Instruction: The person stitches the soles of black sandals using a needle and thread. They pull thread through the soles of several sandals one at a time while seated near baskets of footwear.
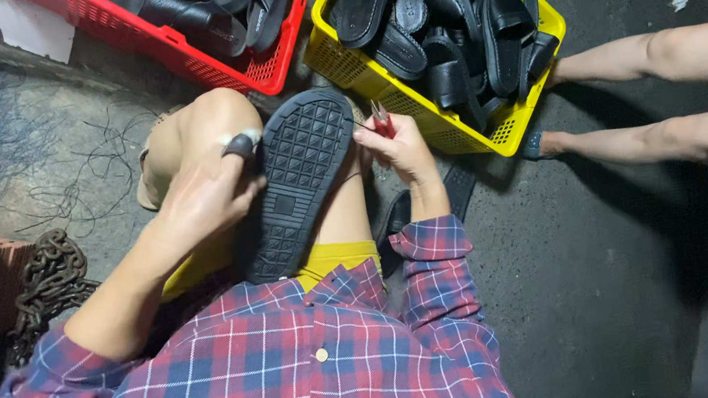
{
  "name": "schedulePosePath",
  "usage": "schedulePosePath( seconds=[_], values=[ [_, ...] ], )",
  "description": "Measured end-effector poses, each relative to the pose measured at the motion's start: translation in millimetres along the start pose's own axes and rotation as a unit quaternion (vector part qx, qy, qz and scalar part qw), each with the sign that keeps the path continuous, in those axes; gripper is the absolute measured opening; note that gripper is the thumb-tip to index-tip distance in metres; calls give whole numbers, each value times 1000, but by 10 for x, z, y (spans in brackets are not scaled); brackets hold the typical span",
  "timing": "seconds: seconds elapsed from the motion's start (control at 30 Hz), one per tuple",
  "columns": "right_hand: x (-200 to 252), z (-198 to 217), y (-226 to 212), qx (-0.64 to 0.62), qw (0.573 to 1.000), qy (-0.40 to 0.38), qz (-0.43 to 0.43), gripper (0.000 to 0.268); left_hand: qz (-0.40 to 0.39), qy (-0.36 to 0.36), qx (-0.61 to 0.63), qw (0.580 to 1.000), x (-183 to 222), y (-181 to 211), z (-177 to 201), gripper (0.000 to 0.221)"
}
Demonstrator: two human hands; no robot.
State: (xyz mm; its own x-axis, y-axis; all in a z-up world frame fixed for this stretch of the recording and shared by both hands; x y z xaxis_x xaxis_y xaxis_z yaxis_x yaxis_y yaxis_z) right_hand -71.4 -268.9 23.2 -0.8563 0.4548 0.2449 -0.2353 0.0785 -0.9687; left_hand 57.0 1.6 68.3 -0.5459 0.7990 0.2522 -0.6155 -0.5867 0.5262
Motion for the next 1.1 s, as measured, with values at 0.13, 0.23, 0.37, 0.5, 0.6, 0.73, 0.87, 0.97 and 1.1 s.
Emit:
schedulePosePath(
  seconds=[0.13, 0.23, 0.37, 0.5, 0.6, 0.73, 0.87, 0.97, 1.1],
  values=[
    [-38, 65, -342, 49, 998, 19, 24, 14, -277, 352, -89, 890, -393, 498, 400, 38],
    [-27, 20, -697, 133, 986, 25, 100, 15, -374, 333, 112, 859, -849, 659, 120, 21],
    [34, -55, -942, 263, 942, 81, 190, 9, -365, 265, 115, 885, -1269, 610, -314, 29],
    [322, -159, -1029, 261, 940, 62, 211, 42, -288, 249, 211, 900, -1307, 378, -299, 35],
    [422, -242, -837, 298, 927, 48, 222, 30, -207, 177, 381, 884, -1269, 173, -223, 11],
    [382, -390, -762, 346, 909, 52, 227, 28, -163, 155, 447, 866, -1298, 216, -232, 11],
    [268, -400, -775, 387, 889, 66, 233, 26, -131, 156, 475, 856, -1322, 222, -218, 10],
    [177, -430, -745, 422, 873, 67, 236, 24, -117, 163, 490, 848, -1312, 231, -202, 10],
    [101, -452, -689, 466, 851, 74, 228, 20, -100, 166, 514, 835, -1341, 220, -242, 9]
  ],
)
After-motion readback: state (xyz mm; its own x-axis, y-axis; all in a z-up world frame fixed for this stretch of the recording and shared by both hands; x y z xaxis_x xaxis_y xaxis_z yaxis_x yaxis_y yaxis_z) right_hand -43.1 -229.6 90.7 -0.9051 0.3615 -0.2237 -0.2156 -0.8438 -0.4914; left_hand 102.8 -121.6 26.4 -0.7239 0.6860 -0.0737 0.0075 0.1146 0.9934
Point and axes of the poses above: each hand's wrist, its own x-axis away from the middle knuckle, its own z-axis out of the back of the hand, y = z × x, the point moved 2 cm from there along -x, towards the middle knuckle
